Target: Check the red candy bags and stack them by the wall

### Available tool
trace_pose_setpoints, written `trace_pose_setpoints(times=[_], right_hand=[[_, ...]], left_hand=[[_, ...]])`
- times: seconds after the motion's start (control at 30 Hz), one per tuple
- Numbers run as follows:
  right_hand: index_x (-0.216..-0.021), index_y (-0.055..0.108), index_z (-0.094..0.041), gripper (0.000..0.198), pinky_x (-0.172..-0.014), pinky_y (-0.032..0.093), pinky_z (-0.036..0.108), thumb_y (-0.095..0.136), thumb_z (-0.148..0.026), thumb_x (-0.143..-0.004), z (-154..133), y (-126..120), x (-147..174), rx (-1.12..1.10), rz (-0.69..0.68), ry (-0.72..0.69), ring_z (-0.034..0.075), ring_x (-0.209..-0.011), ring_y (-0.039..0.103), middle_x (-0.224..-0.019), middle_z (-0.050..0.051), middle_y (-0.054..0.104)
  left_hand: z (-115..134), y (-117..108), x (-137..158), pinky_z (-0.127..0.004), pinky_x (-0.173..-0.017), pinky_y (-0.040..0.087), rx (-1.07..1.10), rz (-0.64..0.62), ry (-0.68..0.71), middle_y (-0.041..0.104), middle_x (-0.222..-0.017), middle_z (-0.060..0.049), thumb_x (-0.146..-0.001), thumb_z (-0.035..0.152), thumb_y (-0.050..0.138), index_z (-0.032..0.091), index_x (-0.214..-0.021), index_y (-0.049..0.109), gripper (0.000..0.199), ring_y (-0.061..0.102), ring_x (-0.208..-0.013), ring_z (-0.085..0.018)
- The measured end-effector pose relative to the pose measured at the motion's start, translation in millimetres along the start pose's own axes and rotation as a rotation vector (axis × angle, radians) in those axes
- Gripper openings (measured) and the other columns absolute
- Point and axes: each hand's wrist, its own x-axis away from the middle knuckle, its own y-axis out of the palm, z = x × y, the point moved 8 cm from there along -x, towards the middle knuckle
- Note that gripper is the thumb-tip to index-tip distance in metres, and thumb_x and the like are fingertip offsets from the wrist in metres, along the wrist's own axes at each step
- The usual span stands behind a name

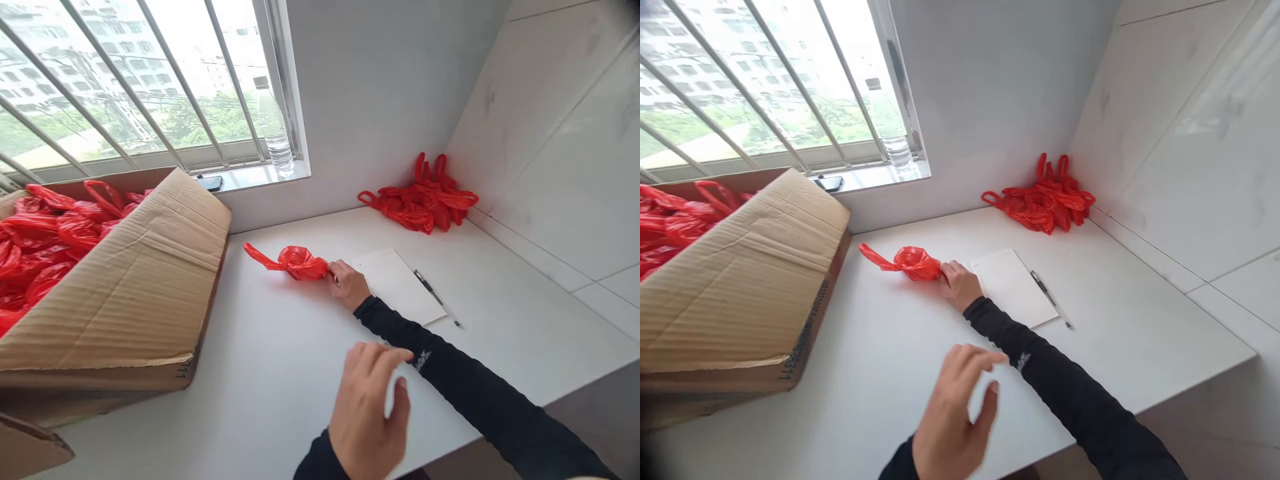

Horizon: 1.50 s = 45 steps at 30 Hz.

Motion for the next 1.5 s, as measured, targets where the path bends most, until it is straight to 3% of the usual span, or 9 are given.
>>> trace_pose_setpoints(times=[0.2, 0.33, 0.4, 0.53, 0.7, 0.93, 1.23, 1.37, 1.5], right_hand=[[-0.09, 0.058, -0.021, 0.023, -0.06, 0.047, 0.027, 0.041, -0.03, -0.103, -17.7, -40.7, 55.9, -0.344, -0.208, -0.033, 0.014, -0.067, 0.054, -0.079, 0.0, 0.056], [-0.102, 0.062, -0.023, 0.022, -0.061, 0.051, 0.027, 0.044, -0.035, -0.103, -12.2, -55.9, 81.4, -0.454, -0.372, 0.009, 0.015, -0.07, 0.058, -0.082, 0.0, 0.062], [-0.12, 0.059, -0.025, 0.023, -0.07, 0.054, 0.031, 0.051, -0.035, -0.101, -5.6, -69.2, 86.5, -0.416, -0.252, 0.079, 0.017, -0.084, 0.062, -0.099, 0.003, 0.065], [-0.127, 0.055, -0.027, 0.034, -0.09, 0.051, 0.039, 0.061, -0.027, -0.094, -27.3, -96.3, 98.2, -0.238, 0.076, -0.013, 0.021, -0.105, 0.058, -0.116, 0.005, 0.06], [-0.118, 0.06, -0.025, 0.026, -0.094, 0.044, 0.044, 0.063, -0.021, -0.093, -67.3, -75.7, 109.2, -0.059, -0.081, -0.287, 0.023, -0.104, 0.055, -0.113, 0.005, 0.063], [-0.095, 0.059, -0.022, 0.01, -0.083, 0.041, 0.042, 0.05, -0.019, -0.099, -51.2, -66.8, 119.3, -0.016, -0.226, -0.249, 0.02, -0.084, 0.056, -0.091, 0.001, 0.064], [-0.1, 0.059, -0.027, 0.018, -0.066, 0.044, 0.037, 0.051, -0.043, -0.099, -15.2, -103.0, 122.8, -0.109, -0.144, 0.093, 0.025, -0.093, 0.058, -0.097, 0.004, 0.065], [-0.119, 0.058, -0.029, 0.028, -0.087, 0.044, 0.044, 0.061, -0.045, -0.096, -40.5, -88.5, 118.3, -0.133, -0.17, 0.001, 0.023, -0.091, 0.057, -0.1, 0.002, 0.065], [-0.097, 0.065, -0.025, 0.012, -0.084, 0.041, 0.042, 0.06, -0.037, -0.098, -51.7, -77.8, 112.4, -0.137, -0.217, -0.053, 0.02, -0.08, 0.056, -0.087, 0.0, 0.067]], left_hand=[[-53.7, -132.2, 0.7, -0.05, -0.105, 0.04, -0.579, 0.402, -0.064, 0.056, -0.134, -0.012, -0.097, 0.015, 0.051, 0.023, -0.136, 0.055, 0.04, 0.048, -0.125, -0.028], [-78.1, -117.9, -5.9, -0.057, -0.112, 0.031, -0.553, 0.097, -0.09, 0.069, -0.114, -0.006, -0.097, 0.019, 0.051, 0.023, -0.104, 0.067, 0.018, 0.053, -0.122, -0.029], [-81.8, -105.7, -4.2, -0.053, -0.112, 0.032, -0.474, 0.034, -0.118, 0.07, -0.09, 0.0, -0.099, 0.017, 0.047, 0.022, -0.089, 0.063, 0.019, 0.061, -0.097, -0.02], [-70.2, -97.5, 5.2, -0.041, -0.099, 0.044, -0.4, 0.076, -0.142, 0.069, -0.09, 0.001, -0.102, 0.019, 0.043, 0.021, -0.094, 0.058, 0.017, 0.06, -0.085, -0.015], [-53.8, -88.2, 19.1, -0.044, -0.095, 0.043, -0.452, 0.045, -0.132, 0.069, -0.105, -0.004, -0.097, 0.026, 0.056, 0.022, -0.107, 0.061, 0.012, 0.058, -0.1, -0.023], [-54.2, -76.5, 30.5, -0.039, -0.092, 0.044, -0.464, 0.093, -0.205, 0.068, -0.09, -0.002, -0.098, 0.021, 0.05, 0.022, -0.087, 0.06, 0.015, 0.058, -0.091, -0.02], [-57.3, -122.3, 56.0, -0.038, -0.091, 0.047, -0.409, 0.313, -0.297, 0.066, -0.103, -0.006, -0.102, 0.026, 0.045, 0.021, -0.101, 0.057, 0.013, 0.059, -0.102, -0.021], [-48.5, -99.5, 45.0, -0.039, -0.102, 0.045, -0.383, 0.228, -0.224, 0.066, -0.121, -0.006, -0.098, 0.025, 0.053, 0.022, -0.121, 0.058, 0.024, 0.056, -0.117, -0.022], [-46.1, -94.1, 40.4, -0.041, -0.094, 0.044, -0.431, 0.196, -0.165, 0.069, -0.102, -0.005, -0.097, 0.024, 0.056, 0.021, -0.098, 0.065, 0.009, 0.059, -0.101, -0.023]])
